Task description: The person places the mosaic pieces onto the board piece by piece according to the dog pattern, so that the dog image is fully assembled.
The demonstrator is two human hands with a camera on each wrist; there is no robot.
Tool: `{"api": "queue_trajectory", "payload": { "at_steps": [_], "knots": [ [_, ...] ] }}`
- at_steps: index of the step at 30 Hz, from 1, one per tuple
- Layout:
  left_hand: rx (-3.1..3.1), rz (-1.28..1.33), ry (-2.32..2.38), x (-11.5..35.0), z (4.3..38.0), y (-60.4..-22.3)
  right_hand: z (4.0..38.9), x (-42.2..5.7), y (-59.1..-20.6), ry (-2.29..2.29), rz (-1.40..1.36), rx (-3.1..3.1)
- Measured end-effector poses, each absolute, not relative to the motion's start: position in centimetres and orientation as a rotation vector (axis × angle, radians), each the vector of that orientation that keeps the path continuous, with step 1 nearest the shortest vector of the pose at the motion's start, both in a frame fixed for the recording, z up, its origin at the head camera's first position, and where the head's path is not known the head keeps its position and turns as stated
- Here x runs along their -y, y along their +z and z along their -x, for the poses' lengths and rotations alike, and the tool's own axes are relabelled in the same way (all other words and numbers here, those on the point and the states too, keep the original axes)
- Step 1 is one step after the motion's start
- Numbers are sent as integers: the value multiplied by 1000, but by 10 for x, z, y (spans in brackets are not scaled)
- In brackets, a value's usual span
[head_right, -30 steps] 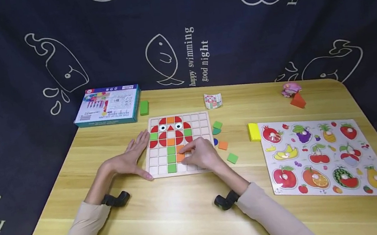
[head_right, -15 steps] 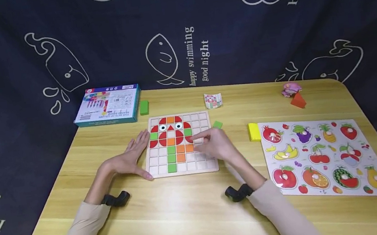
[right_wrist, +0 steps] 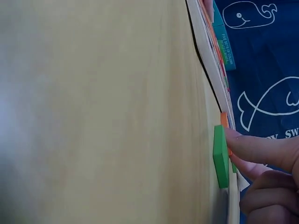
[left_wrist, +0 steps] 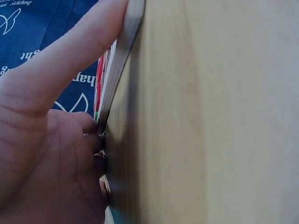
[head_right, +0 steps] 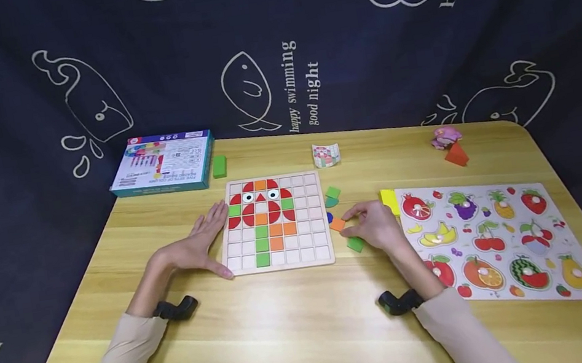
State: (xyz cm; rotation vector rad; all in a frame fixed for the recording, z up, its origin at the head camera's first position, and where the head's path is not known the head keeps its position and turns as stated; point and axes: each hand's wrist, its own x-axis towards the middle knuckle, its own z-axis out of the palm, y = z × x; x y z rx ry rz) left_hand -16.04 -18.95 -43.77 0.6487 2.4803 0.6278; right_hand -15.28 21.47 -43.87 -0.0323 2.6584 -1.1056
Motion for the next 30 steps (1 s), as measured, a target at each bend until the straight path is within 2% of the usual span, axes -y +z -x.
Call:
{"api": "queue_trajectory", "payload": {
  "at_steps": [7,12,22,30],
  "knots": [
    [-2483,-647,624,188,160,-438,154,-208,-437,-1026,12,-2690],
    [-2482,-632,623,189,161,-439,151,-206,-430,-1120,116,-2632],
    [-2485,-669,618,187,162,-439,145,-148,-433,-1239,287,-2524],
    [-2483,-656,628,190,161,-438,144,-137,-441,-1313,302,-2463]
  ]
}}
